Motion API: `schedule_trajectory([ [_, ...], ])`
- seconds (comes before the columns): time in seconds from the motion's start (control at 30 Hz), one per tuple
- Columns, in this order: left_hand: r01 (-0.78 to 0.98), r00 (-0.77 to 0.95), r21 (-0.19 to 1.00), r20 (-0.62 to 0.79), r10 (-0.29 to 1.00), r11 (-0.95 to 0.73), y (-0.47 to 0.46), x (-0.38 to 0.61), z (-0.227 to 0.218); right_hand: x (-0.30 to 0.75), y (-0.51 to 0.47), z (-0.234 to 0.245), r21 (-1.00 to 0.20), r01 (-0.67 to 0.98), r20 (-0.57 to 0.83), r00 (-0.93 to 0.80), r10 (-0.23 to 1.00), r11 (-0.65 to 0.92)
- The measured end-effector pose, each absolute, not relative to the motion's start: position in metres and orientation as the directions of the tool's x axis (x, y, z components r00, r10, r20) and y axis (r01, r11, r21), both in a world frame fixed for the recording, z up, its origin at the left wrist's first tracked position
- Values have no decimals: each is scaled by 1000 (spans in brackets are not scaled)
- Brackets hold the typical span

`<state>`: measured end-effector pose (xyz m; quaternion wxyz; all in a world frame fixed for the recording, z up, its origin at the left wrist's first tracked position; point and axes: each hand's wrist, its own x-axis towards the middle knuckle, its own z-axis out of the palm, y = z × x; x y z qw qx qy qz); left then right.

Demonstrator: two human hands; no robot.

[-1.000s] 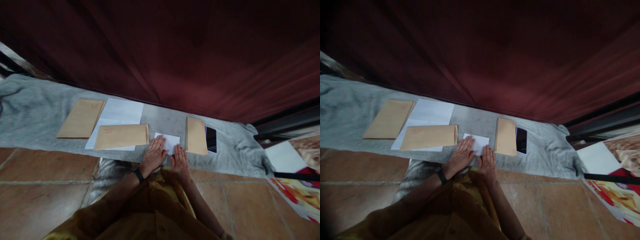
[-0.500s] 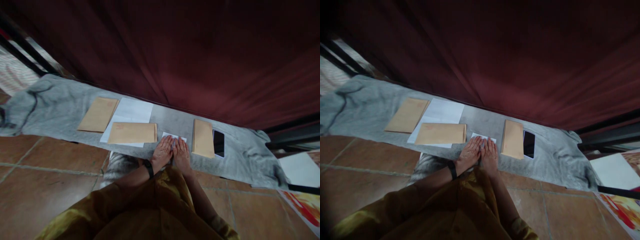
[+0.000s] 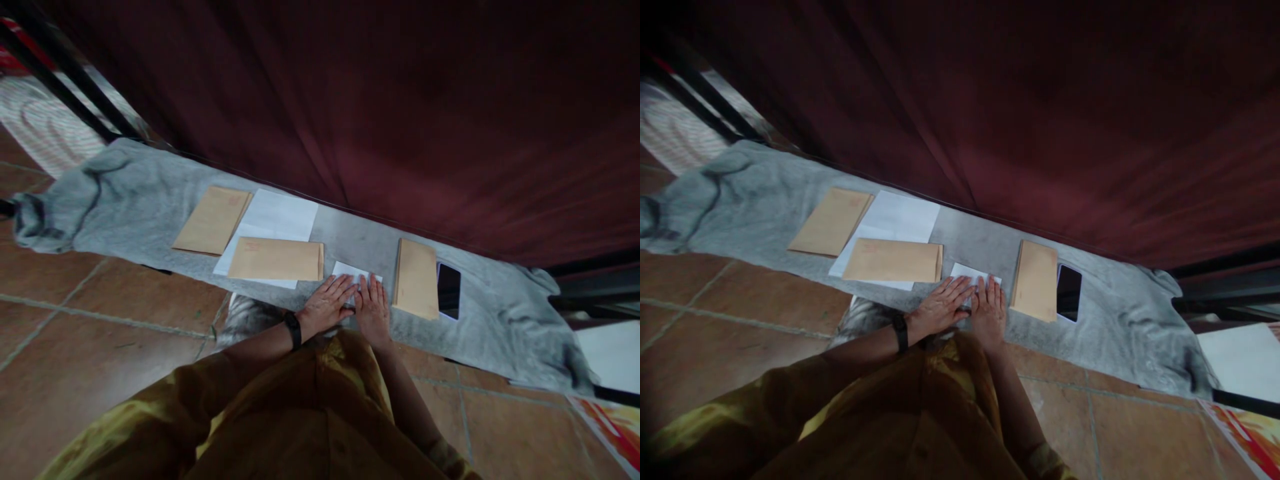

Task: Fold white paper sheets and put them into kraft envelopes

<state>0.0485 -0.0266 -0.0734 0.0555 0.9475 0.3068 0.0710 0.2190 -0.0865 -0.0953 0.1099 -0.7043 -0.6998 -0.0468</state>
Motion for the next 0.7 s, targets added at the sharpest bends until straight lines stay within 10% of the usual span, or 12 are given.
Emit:
schedule_trajectory([
  [0.7,668,682,206,215,699,-715,-34,58,-67,223,-95,-110,-211,965,318,216,923,-154],
])
